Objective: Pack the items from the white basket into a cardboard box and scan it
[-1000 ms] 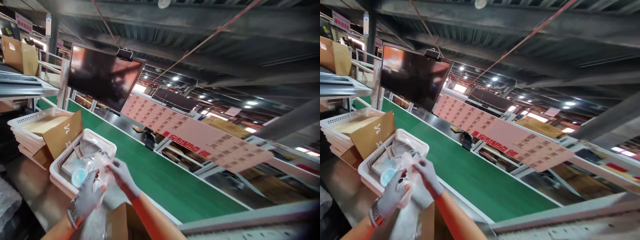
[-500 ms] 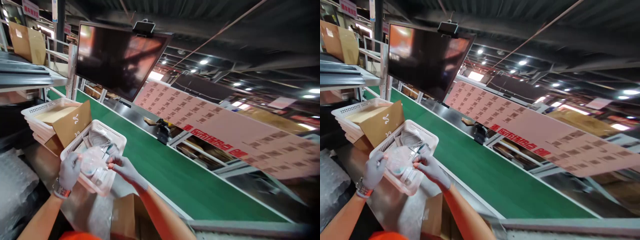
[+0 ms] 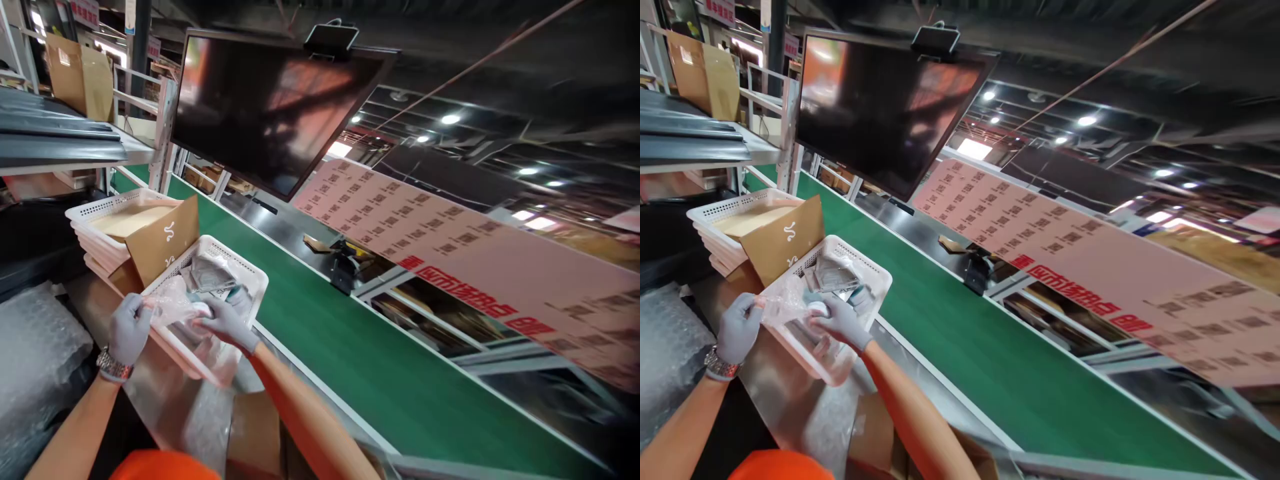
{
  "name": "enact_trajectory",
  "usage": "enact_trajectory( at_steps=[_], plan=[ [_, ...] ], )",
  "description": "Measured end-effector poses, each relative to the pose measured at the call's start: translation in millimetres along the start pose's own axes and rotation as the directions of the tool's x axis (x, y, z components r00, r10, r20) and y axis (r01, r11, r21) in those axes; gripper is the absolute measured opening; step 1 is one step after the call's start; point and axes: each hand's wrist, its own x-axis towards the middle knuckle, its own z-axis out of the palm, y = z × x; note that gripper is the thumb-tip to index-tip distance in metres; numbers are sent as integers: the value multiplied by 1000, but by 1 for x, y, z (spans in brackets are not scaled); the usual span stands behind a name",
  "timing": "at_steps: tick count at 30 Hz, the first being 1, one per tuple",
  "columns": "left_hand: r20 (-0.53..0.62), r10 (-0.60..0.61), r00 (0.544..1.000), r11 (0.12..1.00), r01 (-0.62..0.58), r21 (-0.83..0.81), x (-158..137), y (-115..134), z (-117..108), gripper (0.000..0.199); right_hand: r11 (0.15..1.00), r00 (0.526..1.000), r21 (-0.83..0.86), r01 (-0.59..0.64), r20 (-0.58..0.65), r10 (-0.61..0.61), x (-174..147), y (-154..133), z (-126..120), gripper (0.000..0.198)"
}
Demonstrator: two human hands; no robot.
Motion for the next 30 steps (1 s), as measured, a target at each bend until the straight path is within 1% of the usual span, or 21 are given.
enact_trajectory(
  at_steps=[2, 3, 4, 6, 7, 9, 11, 12, 13, 15, 17, 18, 20, 22, 23, 25, 26, 28, 29, 30],
  plan=[
    [5, -11, 1000, 1000, 11, -9, 1, -2, 0, 28, 995, 996, 30, 93, 10, -93, -18, 6, -23, 18],
    [8, -14, 1000, 1000, 14, -14, 3, -3, 1, 28, 991, 990, 30, 134, 51, -135, -28, 8, -33, 17],
    [11, -17, 1000, 1000, 17, -19, 4, -3, 2, 28, 985, 978, 9, 173, 114, -173, -37, 8, -41, 18],
    [21, -23, 1000, 999, 23, -26, 8, -2, 6, 30, 959, 940, -129, 251, 268, -210, -49, 6, -47, 22],
    [28, -24, 999, 999, 25, -27, 10, -2, 9, 30, 929, 920, -226, 292, 331, -209, -52, 4, -45, 23],
    [42, -24, 999, 1000, 25, -17, 12, -1, 15, 29, 853, 899, -391, 345, 398, -182, -50, 1, -35, 34],
    [66, -28, 997, 999, 29, -14, 13, 0, 20, 28, 798, 887, -467, 381, 427, -173, -44, -1, -22, 50],
    [82, -31, 996, 999, 33, -20, 14, 0, 22, 27, 771, 875, -487, 411, 449, -182, -41, -2, -16, 55],
    [98, -34, 995, 999, 37, -30, 14, 0, 23, 27, 731, 857, -512, 451, 478, -194, -38, -2, -11, 56],
    [122, -39, 992, 998, 45, -49, 14, 0, 25, 26, 641, 824, -560, 524, 524, -216, -34, -4, -5, 43],
    [129, -40, 991, 998, 47, -49, 14, 1, 27, 26, 578, 812, -597, 556, 538, -227, -32, -8, -3, 29],
    [133, -41, 990, 998, 47, -43, 15, 1, 27, 27, 557, 811, -611, 562, 541, -225, -31, -10, -2, 25],
    [142, -44, 989, 999, 47, -18, 16, 1, 29, 29, 538, 812, -628, 563, 541, -219, -28, -14, -2, 23],
    [150, -48, 988, 999, 49, 1, 17, 1, 31, 32, 554, 820, -626, 548, 531, -211, -24, -15, -4, 26],
    [149, -48, 988, 999, 48, 5, 18, 0, 32, 33, 586, 828, -612, 532, 522, -206, -22, -15, -7, 27],
    [148, -45, 988, 999, 44, 7, 18, 0, 33, 36, 702, 856, -536, 469, 471, -213, -25, -15, -19, 30],
    [149, -39, 988, 999, 38, 8, 19, -1, 34, 37, 779, 877, -462, 424, 425, -226, -30, -16, -27, 31],
    [153, -20, 988, 1000, 18, 18, 18, -1, 38, 37, 918, 921, -238, 317, 308, -239, -46, -20, -47, 28],
    [157, -11, 988, 1000, 7, 23, 17, -1, 41, 37, 964, 948, -93, 249, 230, -222, -56, -24, -57, 24],
    [163, -4, 987, 1000, 0, 22, 17, -1, 44, 37, 981, 972, 69, 179, 145, -188, -67, -28, -64, 20]
  ],
)
